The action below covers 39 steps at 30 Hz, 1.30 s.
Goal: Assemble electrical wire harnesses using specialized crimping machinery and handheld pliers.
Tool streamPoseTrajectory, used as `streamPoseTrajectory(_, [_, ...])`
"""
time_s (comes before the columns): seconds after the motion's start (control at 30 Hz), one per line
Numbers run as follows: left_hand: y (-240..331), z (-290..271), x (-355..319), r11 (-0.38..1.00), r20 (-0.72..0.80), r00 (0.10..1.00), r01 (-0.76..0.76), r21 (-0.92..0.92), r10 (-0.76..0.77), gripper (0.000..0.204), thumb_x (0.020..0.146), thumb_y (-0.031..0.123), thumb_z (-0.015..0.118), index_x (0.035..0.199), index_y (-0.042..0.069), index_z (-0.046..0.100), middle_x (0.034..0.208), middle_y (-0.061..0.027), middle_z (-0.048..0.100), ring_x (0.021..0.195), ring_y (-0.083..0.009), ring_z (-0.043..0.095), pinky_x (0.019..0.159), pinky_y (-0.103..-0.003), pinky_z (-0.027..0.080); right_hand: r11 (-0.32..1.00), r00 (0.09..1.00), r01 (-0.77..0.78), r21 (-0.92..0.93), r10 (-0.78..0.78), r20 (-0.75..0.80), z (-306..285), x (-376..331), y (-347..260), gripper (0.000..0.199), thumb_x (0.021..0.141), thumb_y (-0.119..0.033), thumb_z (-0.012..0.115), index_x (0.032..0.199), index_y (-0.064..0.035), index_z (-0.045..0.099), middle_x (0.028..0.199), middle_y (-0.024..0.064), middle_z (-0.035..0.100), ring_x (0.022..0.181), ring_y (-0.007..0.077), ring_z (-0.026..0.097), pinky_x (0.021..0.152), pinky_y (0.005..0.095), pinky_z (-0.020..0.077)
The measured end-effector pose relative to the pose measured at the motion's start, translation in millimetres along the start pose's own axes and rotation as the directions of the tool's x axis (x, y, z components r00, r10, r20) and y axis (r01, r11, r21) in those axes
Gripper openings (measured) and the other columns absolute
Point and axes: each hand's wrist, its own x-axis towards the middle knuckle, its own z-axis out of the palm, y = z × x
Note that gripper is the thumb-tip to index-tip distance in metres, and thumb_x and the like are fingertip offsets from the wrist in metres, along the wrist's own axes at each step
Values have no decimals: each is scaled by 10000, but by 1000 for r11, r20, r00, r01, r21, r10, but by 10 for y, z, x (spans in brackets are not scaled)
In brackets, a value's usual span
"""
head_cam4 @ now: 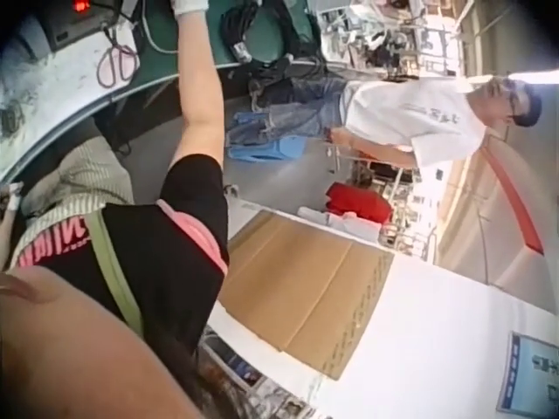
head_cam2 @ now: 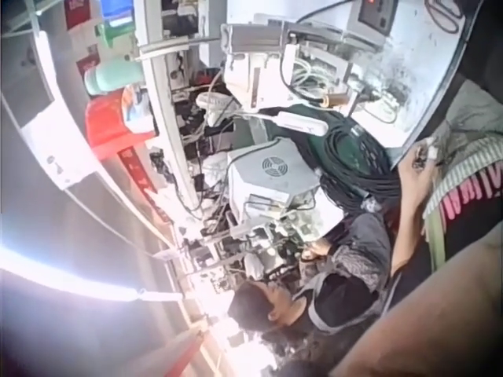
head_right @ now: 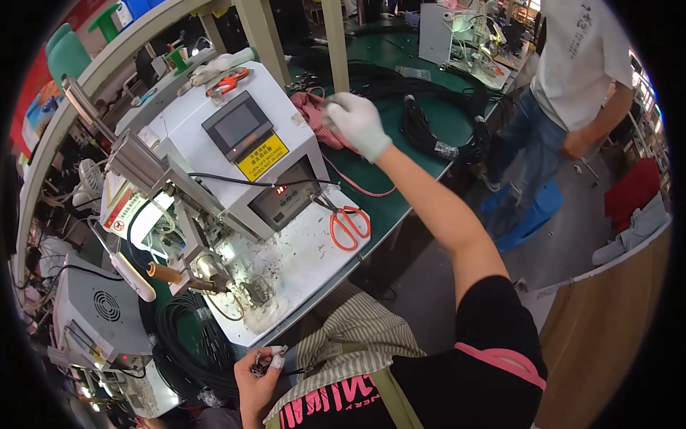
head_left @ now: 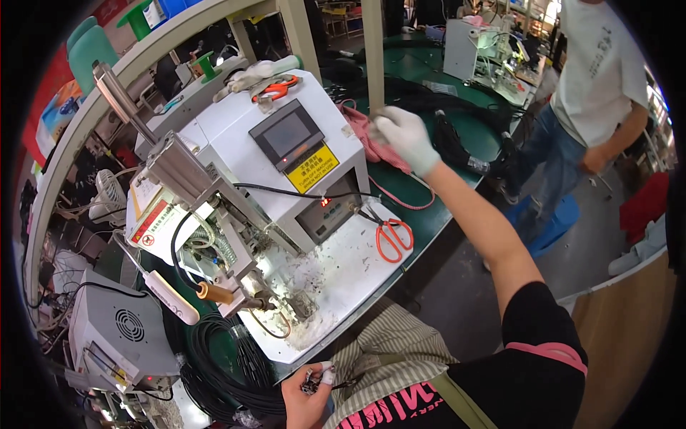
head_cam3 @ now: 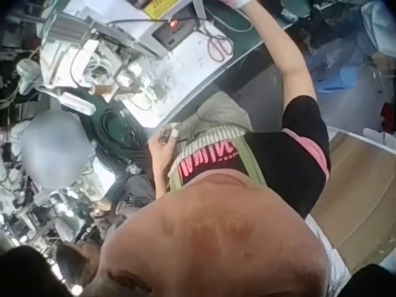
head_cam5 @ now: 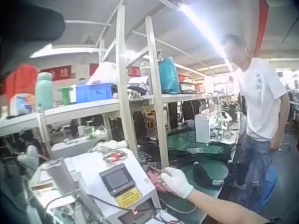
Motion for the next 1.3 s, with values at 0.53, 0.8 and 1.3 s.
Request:
streamPoseTrajectory(0.53, [62,11,-82,998,-27,1000,-12,-58,11,198,820,54,659,996,-36,655,777,17,593,691,-52,507,604,-209,406,577,832,-547,607,291,473,822,1623,1288,379,950,-320,456,1129,-10,581,1038,106,653,894,179,641,820,330,515])
streamPoseTrajectory(0.8, [84,14,-40,1000,-71,997,-12,8,12,191,759,48,697,937,-19,677,710,-4,638,647,-24,509,584,-194,419,660,884,-448,603,225,410,430,2023,1452,387,951,-330,455,1131,-13,583,1061,109,645,913,182,638,829,331,515])
streamPoseTrajectory(1.3, [-157,-140,-175,979,14,984,-176,104,176,250,769,109,691,1010,48,667,804,-80,676,695,-86,620,663,-236,492,780,944,-313,542,190,271,-236,2178,1430,400,954,-349,453,1136,-18,586,1103,114,629,948,188,632,846,333,516])
